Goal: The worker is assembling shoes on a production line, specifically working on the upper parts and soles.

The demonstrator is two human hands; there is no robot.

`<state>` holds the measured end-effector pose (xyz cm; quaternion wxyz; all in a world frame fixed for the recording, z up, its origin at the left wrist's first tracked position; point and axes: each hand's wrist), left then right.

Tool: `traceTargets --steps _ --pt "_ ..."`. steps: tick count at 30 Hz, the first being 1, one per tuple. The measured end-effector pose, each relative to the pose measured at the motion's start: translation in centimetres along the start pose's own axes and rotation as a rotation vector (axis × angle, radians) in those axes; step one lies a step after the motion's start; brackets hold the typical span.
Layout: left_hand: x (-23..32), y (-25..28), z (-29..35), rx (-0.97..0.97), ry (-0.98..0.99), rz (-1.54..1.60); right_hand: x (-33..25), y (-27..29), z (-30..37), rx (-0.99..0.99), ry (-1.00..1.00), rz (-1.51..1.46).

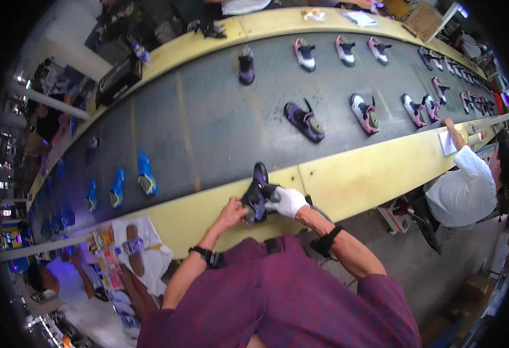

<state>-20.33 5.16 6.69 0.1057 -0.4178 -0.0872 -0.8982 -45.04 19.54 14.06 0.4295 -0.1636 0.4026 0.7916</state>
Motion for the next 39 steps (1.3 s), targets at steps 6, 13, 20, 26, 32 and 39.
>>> traceTargets --steps 6,13,20,26,32,39 --pt "3.5 -5.3 -0.9 0.017 0.179 -0.411 6.9 2.8 1.0 0.17 -0.207 0.022" --pt "11.9 -3.2 -0.9 -0.167 0.073 -1.11 10.9 5.5 3.7 0.435 -0.23 -0.029" --pt "12.6 -4.5 -3.8 -0.17 -0.487 -1.729 9.4 6.3 3.3 0.439 -0.262 0.0" --pt "13.7 -4.9 -2.9 -0.277 -0.375 -1.641 9.8 6.4 3.8 0.45 -0.28 0.0" --pt "9.3 -4.8 -0.5 -0.068 -0.252 -1.15 10.5 6.4 3.7 0.473 -0.265 0.012" --pt "7.9 -6.2 0.3 -0.039 -0.182 -1.125 10.6 6.3 4.4 0.433 -0.238 0.057"
Point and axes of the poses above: each hand's wrist, its own z-axis away from the middle knuckle, its own y-axis out of the back of the hand, x = y × z, and after that the axes turned 13 degrees about -x, right-handed
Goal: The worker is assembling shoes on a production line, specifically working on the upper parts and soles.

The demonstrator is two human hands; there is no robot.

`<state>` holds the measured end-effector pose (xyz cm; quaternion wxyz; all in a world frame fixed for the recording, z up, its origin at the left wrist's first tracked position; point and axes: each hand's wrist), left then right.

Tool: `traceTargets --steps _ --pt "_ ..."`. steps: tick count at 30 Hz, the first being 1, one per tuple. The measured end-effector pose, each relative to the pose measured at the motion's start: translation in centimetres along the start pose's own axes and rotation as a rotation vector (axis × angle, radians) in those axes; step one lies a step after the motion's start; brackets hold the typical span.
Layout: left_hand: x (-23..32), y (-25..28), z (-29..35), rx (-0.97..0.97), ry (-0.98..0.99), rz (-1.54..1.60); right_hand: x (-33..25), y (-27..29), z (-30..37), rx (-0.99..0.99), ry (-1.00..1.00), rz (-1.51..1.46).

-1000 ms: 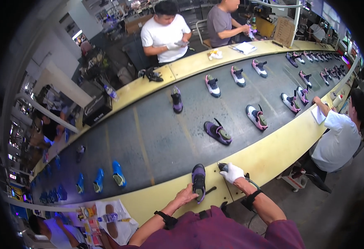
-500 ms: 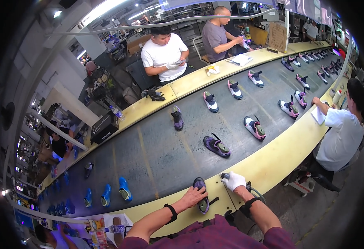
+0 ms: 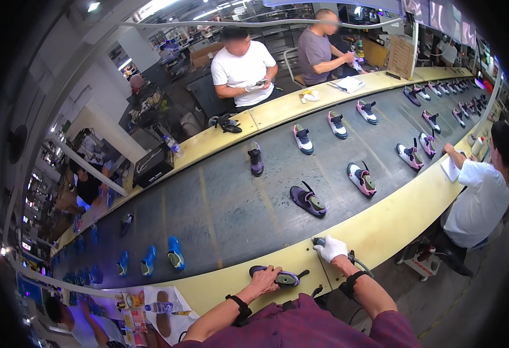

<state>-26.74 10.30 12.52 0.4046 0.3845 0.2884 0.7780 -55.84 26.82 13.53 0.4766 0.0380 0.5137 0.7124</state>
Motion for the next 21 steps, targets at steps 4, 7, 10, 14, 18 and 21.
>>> traceTargets --steps 4,7,10,14,18,21 --pt "-1.3 -1.7 0.9 0.111 0.026 0.179 0.9 -0.6 0.4 0.007 0.03 -0.026" --pt "-2.1 -0.2 2.5 0.187 0.038 0.637 3.0 -1.5 0.4 0.054 0.078 -0.092" --pt "-3.0 -0.4 4.1 0.328 0.049 0.961 2.3 -1.2 1.1 0.047 0.147 -0.098" --pt "-3.4 -1.1 4.6 0.427 0.177 1.018 -3.5 1.7 3.8 -0.011 0.303 -0.077" --pt "-3.2 -1.9 5.4 0.455 0.129 1.086 -11.1 4.5 6.5 -0.205 0.407 -0.149" --pt "-2.4 -1.9 5.8 0.454 0.111 1.112 -15.0 4.9 7.8 -0.329 0.419 -0.086"
Point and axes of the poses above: each hand's wrist, its own z-axis away from the middle knuckle, its own y-axis out of the back of the hand, x = y × z, and after that the axes turned 13 degrees about -x, right-handed
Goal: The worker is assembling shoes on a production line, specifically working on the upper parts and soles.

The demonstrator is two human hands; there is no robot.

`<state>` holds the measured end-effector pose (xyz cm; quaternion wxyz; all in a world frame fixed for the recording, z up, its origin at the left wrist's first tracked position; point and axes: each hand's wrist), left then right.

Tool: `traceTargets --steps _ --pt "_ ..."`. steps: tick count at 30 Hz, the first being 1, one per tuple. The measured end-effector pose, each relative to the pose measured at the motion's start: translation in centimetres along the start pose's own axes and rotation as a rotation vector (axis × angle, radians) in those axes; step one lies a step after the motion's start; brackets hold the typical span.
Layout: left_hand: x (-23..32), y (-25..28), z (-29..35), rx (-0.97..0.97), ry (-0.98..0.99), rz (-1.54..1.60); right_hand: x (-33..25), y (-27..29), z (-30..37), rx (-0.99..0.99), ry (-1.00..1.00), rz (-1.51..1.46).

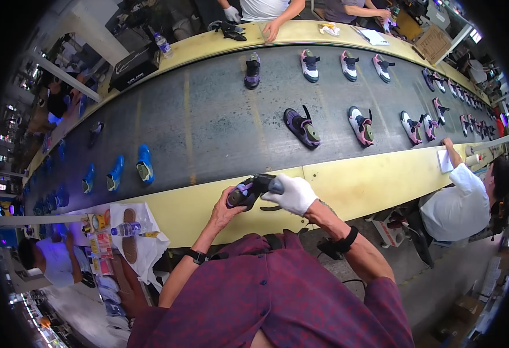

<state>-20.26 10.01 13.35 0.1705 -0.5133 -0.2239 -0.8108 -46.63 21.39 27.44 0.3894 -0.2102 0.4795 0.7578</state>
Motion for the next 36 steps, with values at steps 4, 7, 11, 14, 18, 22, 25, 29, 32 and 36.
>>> traceTargets --steps 4,7,11,14,18,22,25,29,32,36 --pt "0.5 -0.8 0.1 0.01 0.004 0.014 -2.6 -0.9 -0.9 -0.221 -0.062 0.115" --pt "0.2 -0.6 0.2 0.028 0.007 -0.039 -2.8 -0.5 -0.9 -0.244 -0.078 0.171" --pt "-0.8 -0.7 0.6 0.056 -0.062 -0.068 -2.4 1.2 -0.6 -0.206 -0.104 0.126" --pt "0.2 -0.8 0.6 0.059 -0.045 -0.038 -2.5 1.6 -0.9 -0.175 -0.083 0.123" --pt "2.0 -1.1 0.3 -0.015 -0.002 -0.051 -3.6 0.6 -2.0 -0.297 -0.068 0.176" --pt "1.8 -1.2 0.3 -0.013 0.02 -0.114 -3.2 0.7 -1.8 -0.341 -0.062 0.25" --pt "1.4 -1.3 0.3 0.009 0.011 -0.14 -1.5 1.3 -1.5 -0.265 -0.121 0.245" --pt "1.1 -1.0 0.1 0.018 0.022 -0.136 -1.2 2.4 -1.0 -0.174 -0.145 0.172" --pt "1.3 -1.1 -0.3 0.013 0.035 -0.123 -2.8 2.1 -0.9 -0.216 -0.134 0.18" --pt "2.3 -1.2 -1.1 -0.022 0.047 -0.137 -2.3 0.4 -1.4 -0.296 -0.062 0.15"
Point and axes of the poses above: each hand's wrist, its own z-axis away from the middle knuckle, its own y-axis out of the back of the hand, x = y × z, and after that the axes turned 13 degrees about -x, right-handed
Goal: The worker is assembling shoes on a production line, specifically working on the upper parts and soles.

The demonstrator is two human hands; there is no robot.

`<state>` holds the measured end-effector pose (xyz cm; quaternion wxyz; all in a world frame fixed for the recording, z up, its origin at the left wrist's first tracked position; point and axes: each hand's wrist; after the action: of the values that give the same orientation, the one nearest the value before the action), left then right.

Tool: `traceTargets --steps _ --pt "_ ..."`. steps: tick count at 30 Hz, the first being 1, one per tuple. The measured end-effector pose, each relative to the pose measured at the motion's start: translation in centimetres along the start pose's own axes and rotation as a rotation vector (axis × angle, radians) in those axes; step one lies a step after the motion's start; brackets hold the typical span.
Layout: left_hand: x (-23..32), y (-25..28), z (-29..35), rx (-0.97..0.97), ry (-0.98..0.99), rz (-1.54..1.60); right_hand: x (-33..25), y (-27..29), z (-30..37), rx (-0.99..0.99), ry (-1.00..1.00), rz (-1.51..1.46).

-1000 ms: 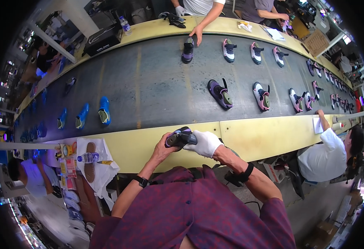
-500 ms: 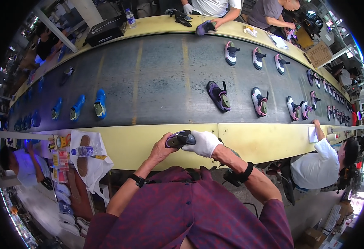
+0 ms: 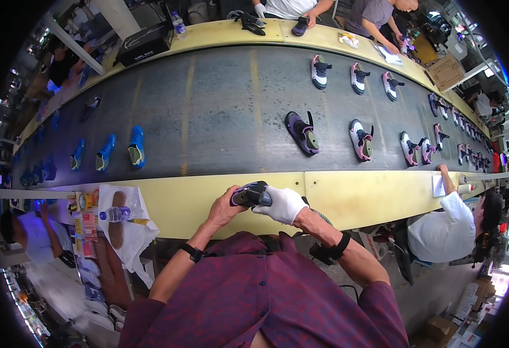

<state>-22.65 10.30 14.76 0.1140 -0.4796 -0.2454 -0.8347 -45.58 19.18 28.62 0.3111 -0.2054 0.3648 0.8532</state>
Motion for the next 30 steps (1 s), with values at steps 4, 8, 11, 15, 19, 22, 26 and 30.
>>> traceTargets --steps 4,8,11,15,19,22,26,30 --pt "-1.7 1.1 0.6 0.033 -0.044 -0.264 2.9 -1.4 -0.7 0.027 -0.058 0.026" --pt "-3.1 3.9 0.1 -0.136 -0.034 -0.716 11.2 -2.6 -1.8 0.245 -0.16 -0.092" --pt "-3.8 5.2 0.1 -0.176 -0.059 -0.792 17.0 -2.7 -2.6 0.348 -0.335 -0.021" --pt "-3.2 4.7 -0.3 -0.015 0.002 -0.537 25.2 -3.7 -3.0 0.612 -0.386 -0.065" --pt "-3.3 1.6 -1.4 0.135 0.344 -0.404 27.5 -3.0 -4.0 0.762 -0.264 -0.135" --pt "-4.7 0.2 -3.1 0.303 0.302 -0.476 27.5 -2.4 -5.3 0.776 -0.396 -0.094" --pt "-4.5 3.2 -4.9 0.269 0.234 -0.198 29.1 -2.8 -5.0 0.746 -0.451 -0.159" --pt "-4.0 9.9 -10.3 0.323 0.261 -0.109 29.7 -2.8 -5.1 0.736 -0.473 -0.187"
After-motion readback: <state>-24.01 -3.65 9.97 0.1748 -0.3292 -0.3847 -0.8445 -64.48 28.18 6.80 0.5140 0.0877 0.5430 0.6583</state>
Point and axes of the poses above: each hand's wrist, its own z-axis away from the middle knuckle, its own y-axis out of the back of the hand, x = y × z, and after that the axes turned 13 degrees about -x, right-handed
